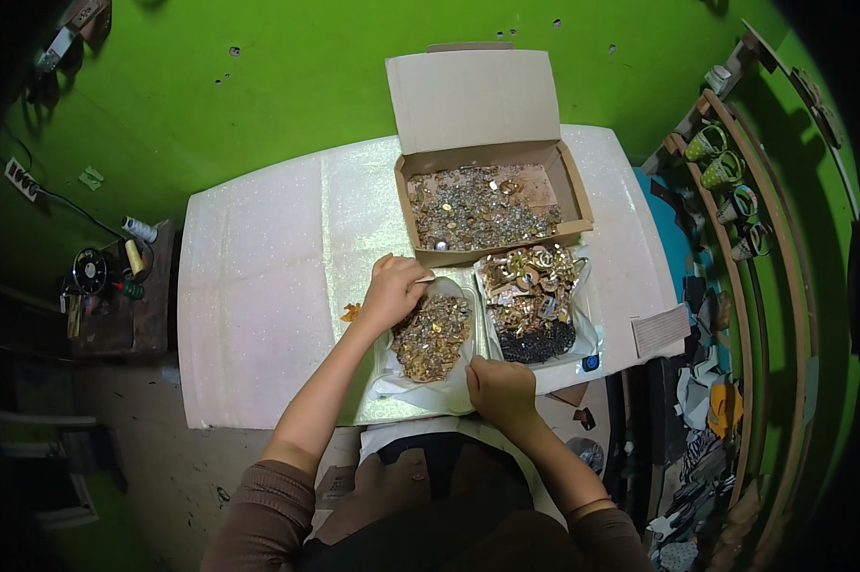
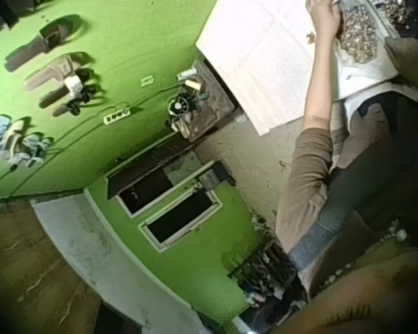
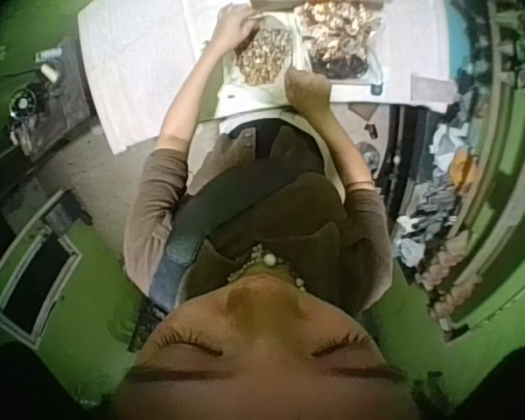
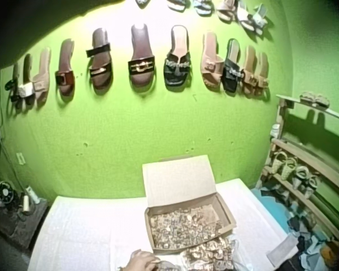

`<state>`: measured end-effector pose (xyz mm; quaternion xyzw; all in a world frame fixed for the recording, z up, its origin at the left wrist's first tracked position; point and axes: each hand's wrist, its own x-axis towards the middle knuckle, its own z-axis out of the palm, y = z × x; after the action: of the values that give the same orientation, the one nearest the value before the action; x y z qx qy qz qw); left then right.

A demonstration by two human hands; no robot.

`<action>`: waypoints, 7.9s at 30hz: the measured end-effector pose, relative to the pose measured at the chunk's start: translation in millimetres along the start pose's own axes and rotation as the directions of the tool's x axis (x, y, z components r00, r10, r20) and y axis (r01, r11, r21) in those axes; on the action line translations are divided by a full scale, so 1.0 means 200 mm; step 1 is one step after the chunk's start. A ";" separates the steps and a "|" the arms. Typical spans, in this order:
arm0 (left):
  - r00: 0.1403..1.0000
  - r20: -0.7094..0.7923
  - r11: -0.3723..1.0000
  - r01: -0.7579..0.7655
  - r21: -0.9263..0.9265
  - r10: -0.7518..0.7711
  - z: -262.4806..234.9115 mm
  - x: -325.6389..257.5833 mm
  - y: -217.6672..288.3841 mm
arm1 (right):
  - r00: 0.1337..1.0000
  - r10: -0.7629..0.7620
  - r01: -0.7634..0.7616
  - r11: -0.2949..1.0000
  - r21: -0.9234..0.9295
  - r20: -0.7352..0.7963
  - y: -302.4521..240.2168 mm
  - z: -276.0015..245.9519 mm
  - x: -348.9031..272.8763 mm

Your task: Sorting decorative buckles and small metallic hardware components into separate containers.

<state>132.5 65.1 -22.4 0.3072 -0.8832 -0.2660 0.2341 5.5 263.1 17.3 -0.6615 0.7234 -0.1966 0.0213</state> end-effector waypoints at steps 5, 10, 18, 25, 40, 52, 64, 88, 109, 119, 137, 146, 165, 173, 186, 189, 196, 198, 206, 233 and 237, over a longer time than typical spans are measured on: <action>0.996 0.088 0.995 -0.019 0.094 0.011 -0.02 0.03 0.03 | 0.998 0.025 -0.027 0.999 0.031 0.054 0.09 0.02 0.01; 0.986 0.167 0.988 -0.009 0.155 -0.017 -0.03 0.02 0.07 | 0.999 -0.033 0.031 0.997 0.068 0.029 0.08 -0.03 0.07; 0.992 0.123 0.975 -0.061 0.211 0.036 -0.05 -0.04 0.10 | 0.996 -0.015 0.004 0.991 0.130 0.085 0.12 -0.05 0.06; 0.996 -0.083 0.983 -0.011 0.186 0.026 -0.13 -0.13 0.18 | 0.999 0.040 -0.043 0.995 0.095 0.036 0.11 -0.07 0.07; 0.943 0.322 0.976 -0.146 0.159 0.088 -0.25 -0.51 0.16 | 0.905 -0.398 0.371 0.911 0.178 0.149 -0.14 0.10 0.07; 0.928 0.366 0.997 -0.080 0.011 0.071 -0.24 -0.54 0.23 | 0.932 -0.314 0.277 0.940 0.199 0.183 -0.02 0.06 0.05; 0.985 0.174 0.998 0.002 0.061 -0.012 -0.19 -0.62 0.21 | 0.943 -0.294 0.278 0.953 0.118 0.155 0.13 -0.07 0.04; 0.977 0.176 0.992 0.112 0.054 -0.120 -0.31 -0.58 0.29 | 0.878 -0.318 0.260 0.944 0.201 0.359 0.12 -0.07 0.08; 0.958 0.202 0.977 0.185 0.103 -0.203 -0.24 -0.69 0.24 | 0.666 -0.725 0.746 0.643 -0.174 0.176 -0.15 0.36 0.66; 0.974 0.093 0.972 0.194 0.136 -0.207 -0.19 -0.74 0.23 | 0.681 -0.723 0.730 0.682 -0.033 0.120 -0.16 0.35 0.63; 0.956 0.049 0.952 0.284 0.111 -0.290 -0.30 -0.67 0.27 | 0.783 -0.622 0.614 0.774 0.153 0.004 -0.06 0.27 0.62; 0.934 -0.101 0.921 0.354 0.161 -0.342 -0.26 -0.55 0.17 | 0.943 -0.291 0.311 0.944 -0.114 0.160 0.21 0.23 0.56; 0.939 -0.217 0.880 0.330 0.341 -0.268 -0.04 -0.25 0.02 | 0.972 -0.229 0.230 0.973 -0.018 0.054 0.21 0.09 0.44; 0.942 -0.097 0.881 0.335 0.333 -0.321 -0.16 -0.28 0.02 | 0.995 -0.087 0.086 0.996 -0.030 -0.047 0.21 0.09 0.42; 0.955 0.294 0.997 -0.055 0.051 0.038 -0.28 -0.50 0.16 | 0.941 0.193 -0.120 0.959 -0.258 0.279 0.05 0.09 0.06; 0.955 0.293 0.996 -0.068 0.051 0.050 -0.31 -0.51 0.13 | 0.940 0.190 -0.144 0.974 -0.174 0.285 0.06 0.08 0.07; 0.957 0.287 0.992 -0.082 0.099 0.050 -0.40 -0.53 0.17 | 0.956 0.176 -0.165 0.984 -0.069 0.233 0.01 -0.04 0.08; 0.947 0.313 0.995 -0.089 0.052 0.068 -0.40 -0.55 0.19 | 0.982 0.104 -0.104 0.995 -0.010 0.159 -0.04 -0.08 0.07; 0.946 0.284 0.978 -0.189 0.086 0.157 -0.35 -0.52 0.16 | 0.952 -0.126 0.108 0.991 0.079 0.278 -0.11 -0.07 0.04; 0.989 0.073 0.962 0.106 0.251 -0.127 -0.11 -0.29 0.35 | 0.960 -0.139 0.058 0.949 0.311 0.245 0.46 -0.26 0.18; 0.981 0.089 0.959 0.146 0.245 -0.172 -0.05 -0.31 0.46 | 0.938 -0.207 0.124 0.949 0.290 0.278 0.63 -0.26 0.21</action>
<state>143.4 165.6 26.0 0.3880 -0.8925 -0.1930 0.1251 -134.8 241.8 36.4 -0.7339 0.6193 -0.1891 0.2051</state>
